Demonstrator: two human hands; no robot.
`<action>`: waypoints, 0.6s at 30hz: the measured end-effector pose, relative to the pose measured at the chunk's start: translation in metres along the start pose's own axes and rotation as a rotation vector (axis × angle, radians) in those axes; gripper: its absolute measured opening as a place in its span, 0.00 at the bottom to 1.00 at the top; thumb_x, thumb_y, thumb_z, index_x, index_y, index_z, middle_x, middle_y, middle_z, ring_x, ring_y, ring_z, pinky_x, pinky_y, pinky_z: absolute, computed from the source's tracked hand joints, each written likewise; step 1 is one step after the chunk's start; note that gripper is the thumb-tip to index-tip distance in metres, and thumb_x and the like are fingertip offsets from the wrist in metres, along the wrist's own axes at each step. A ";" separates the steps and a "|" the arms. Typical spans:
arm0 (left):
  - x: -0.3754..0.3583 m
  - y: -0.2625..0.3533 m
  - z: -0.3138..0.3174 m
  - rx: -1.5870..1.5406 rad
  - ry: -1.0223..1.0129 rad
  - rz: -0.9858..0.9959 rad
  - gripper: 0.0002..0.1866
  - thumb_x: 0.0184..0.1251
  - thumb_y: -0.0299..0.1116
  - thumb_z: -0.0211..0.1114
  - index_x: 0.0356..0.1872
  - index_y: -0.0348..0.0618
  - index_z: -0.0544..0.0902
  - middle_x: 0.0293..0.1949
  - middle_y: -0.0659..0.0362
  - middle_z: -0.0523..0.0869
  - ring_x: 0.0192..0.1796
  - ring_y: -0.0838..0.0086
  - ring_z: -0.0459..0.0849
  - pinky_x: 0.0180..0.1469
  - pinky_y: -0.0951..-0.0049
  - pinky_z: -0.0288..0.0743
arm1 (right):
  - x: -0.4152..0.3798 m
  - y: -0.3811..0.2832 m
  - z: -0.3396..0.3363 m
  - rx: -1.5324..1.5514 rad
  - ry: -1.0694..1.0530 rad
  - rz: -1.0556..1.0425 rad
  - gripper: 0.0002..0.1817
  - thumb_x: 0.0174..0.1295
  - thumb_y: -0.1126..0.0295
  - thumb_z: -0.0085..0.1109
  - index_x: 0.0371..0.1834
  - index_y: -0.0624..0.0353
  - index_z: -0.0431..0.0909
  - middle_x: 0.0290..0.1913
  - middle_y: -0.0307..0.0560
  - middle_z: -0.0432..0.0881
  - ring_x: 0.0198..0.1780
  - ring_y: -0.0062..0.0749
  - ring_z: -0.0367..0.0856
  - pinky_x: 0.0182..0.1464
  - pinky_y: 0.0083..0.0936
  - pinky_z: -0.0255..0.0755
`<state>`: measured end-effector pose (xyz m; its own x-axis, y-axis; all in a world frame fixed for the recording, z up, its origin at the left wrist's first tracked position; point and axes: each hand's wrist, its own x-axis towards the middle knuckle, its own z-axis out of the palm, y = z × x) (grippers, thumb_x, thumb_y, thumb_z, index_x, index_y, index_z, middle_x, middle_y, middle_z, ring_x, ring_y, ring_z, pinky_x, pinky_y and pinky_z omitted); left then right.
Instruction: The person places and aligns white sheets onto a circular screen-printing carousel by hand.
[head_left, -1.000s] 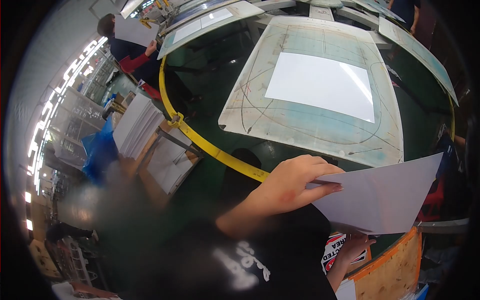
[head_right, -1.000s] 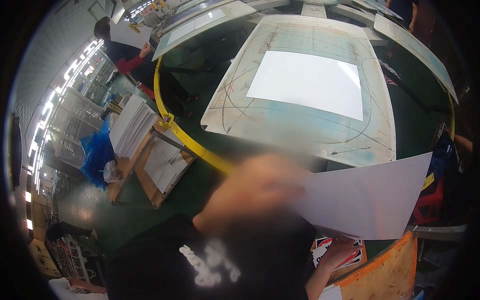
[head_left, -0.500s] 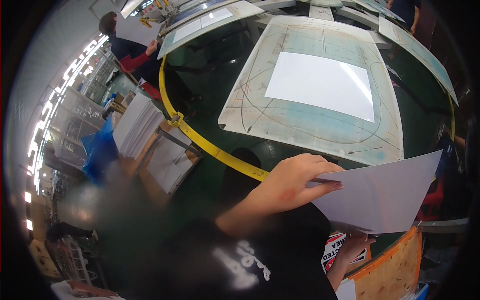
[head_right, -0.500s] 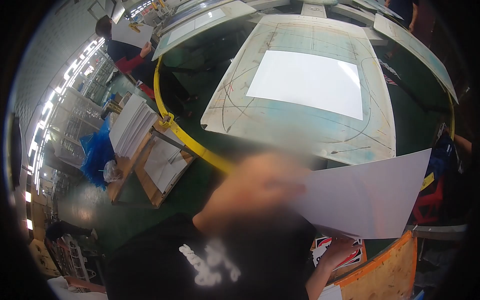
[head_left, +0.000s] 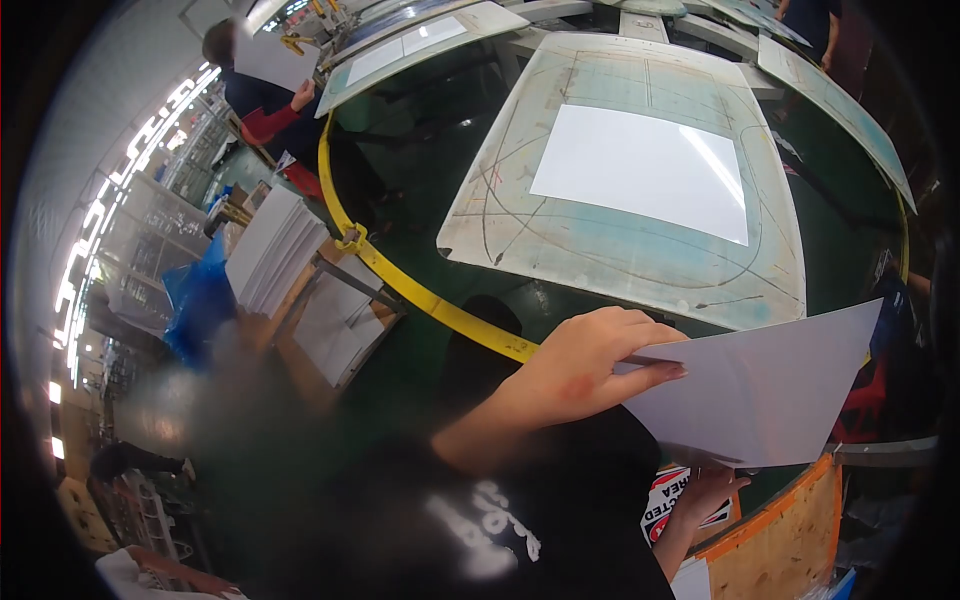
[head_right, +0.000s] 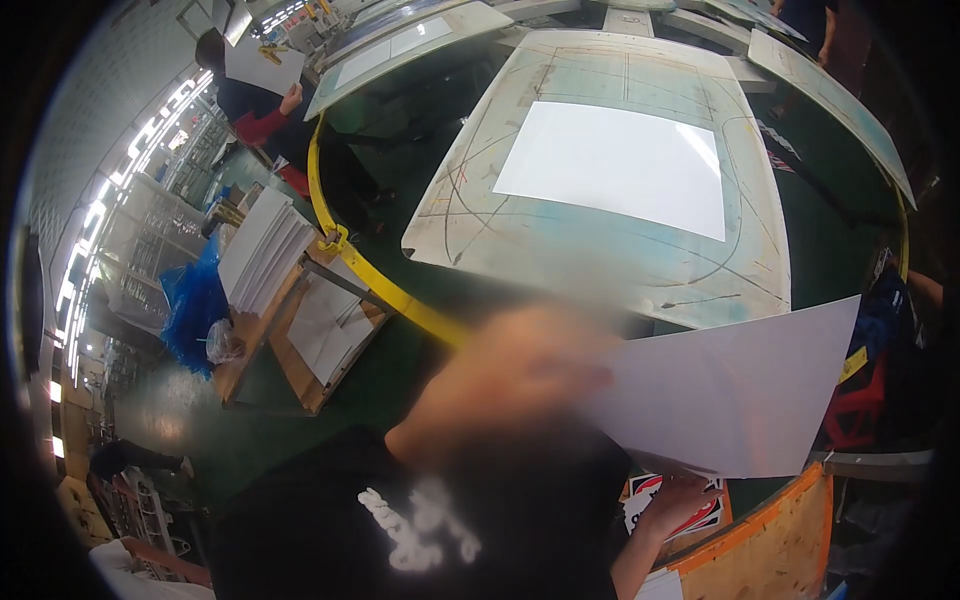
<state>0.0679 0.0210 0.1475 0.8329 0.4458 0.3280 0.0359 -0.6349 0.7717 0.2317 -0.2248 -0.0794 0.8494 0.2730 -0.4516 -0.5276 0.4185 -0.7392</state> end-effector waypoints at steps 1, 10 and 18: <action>0.000 -0.001 0.001 0.000 0.007 0.010 0.15 0.61 0.41 0.61 0.45 0.46 0.82 0.38 0.54 0.84 0.43 0.60 0.81 0.45 0.65 0.73 | -0.002 -0.001 0.003 0.009 0.004 -0.001 0.41 0.67 0.36 0.19 0.69 0.60 0.55 0.70 0.56 0.54 0.73 0.50 0.45 0.71 0.52 0.35; 0.007 0.002 0.022 0.017 0.003 -0.009 0.15 0.61 0.41 0.62 0.45 0.45 0.82 0.38 0.54 0.84 0.43 0.60 0.80 0.45 0.65 0.73 | 0.005 -0.017 -0.002 0.012 0.019 0.003 0.41 0.67 0.36 0.20 0.70 0.58 0.52 0.71 0.56 0.52 0.74 0.50 0.44 0.72 0.52 0.34; 0.002 -0.001 0.007 -0.001 0.023 0.007 0.15 0.60 0.41 0.62 0.45 0.45 0.81 0.37 0.54 0.84 0.41 0.60 0.81 0.44 0.66 0.73 | -0.005 -0.010 0.007 -0.015 -0.030 -0.027 0.41 0.67 0.36 0.20 0.71 0.58 0.52 0.71 0.55 0.52 0.73 0.48 0.46 0.71 0.52 0.38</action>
<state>0.0734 0.0184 0.1441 0.8202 0.4554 0.3461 0.0292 -0.6376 0.7698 0.2326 -0.2239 -0.0664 0.8625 0.2878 -0.4162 -0.5039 0.4133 -0.7585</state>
